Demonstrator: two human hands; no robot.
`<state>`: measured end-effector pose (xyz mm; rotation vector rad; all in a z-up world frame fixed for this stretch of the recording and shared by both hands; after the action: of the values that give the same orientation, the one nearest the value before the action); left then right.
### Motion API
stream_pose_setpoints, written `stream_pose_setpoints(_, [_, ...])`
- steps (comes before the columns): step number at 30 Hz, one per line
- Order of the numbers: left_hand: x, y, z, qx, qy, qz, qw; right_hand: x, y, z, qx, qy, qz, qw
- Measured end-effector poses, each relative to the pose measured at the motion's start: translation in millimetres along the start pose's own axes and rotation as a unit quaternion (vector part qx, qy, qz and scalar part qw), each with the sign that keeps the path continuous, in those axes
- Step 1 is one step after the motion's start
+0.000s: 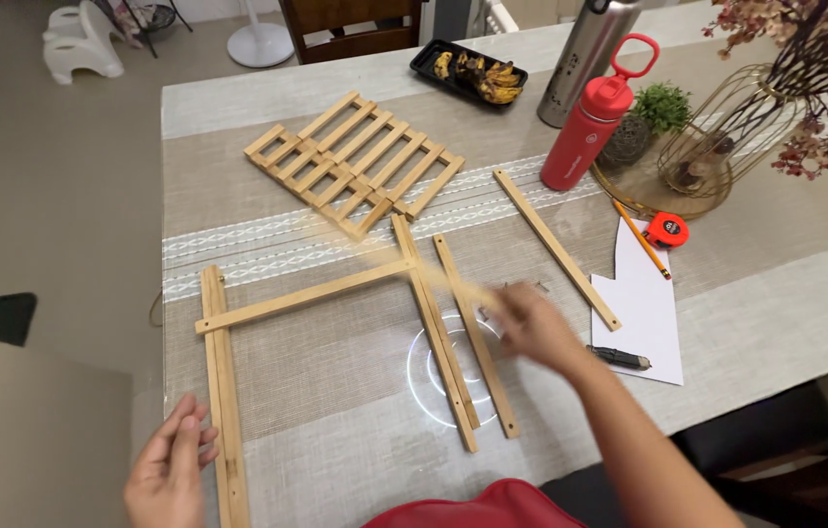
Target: The person assembles a wooden frame by arranging slats into a rectangular shape and securing them with screws. They use a screwdriver to fasten the joints and adjust the pieces to align properly.
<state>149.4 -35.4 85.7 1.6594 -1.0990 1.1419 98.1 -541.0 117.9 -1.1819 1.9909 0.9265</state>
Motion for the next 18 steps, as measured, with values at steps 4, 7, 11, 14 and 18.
stream_pose_setpoints(4, [-20, -4, -3, -0.009, -0.02, -0.018, 1.0, 42, -29, -69, 0.216, 0.118, -0.025, 0.969])
stream_pose_setpoints(7, [-29, 1, -3, -0.005, -0.036, -0.017, 0.999, 76, -41, -80, 0.248, 0.154, 0.002, 0.956])
stream_pose_setpoints(11, [-31, 6, -7, -0.005, -0.039, -0.027, 0.999, 107, -50, -75, 0.246, 0.204, 0.047, 0.947])
stream_pose_setpoints(14, [-30, 11, -13, 0.027, -0.058, -0.046, 0.997, 111, -53, -74, 0.24, 0.257, 0.059, 0.934])
stream_pose_setpoints(18, [-26, 13, -16, 0.024, -0.05, -0.05, 0.997, 102, -51, -74, 0.269, 0.292, 0.046, 0.917])
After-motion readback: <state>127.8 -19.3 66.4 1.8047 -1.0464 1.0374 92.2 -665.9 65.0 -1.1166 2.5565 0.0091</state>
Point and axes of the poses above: each hand's wrist, its own y-axis away from the middle knuckle, its own z-axis out of the palm, x = y × z, the point moved 7 cm from there along -y, towards the middle knuckle, and after that the axes turned 5 degrees about -y, right-handed, at the moved point
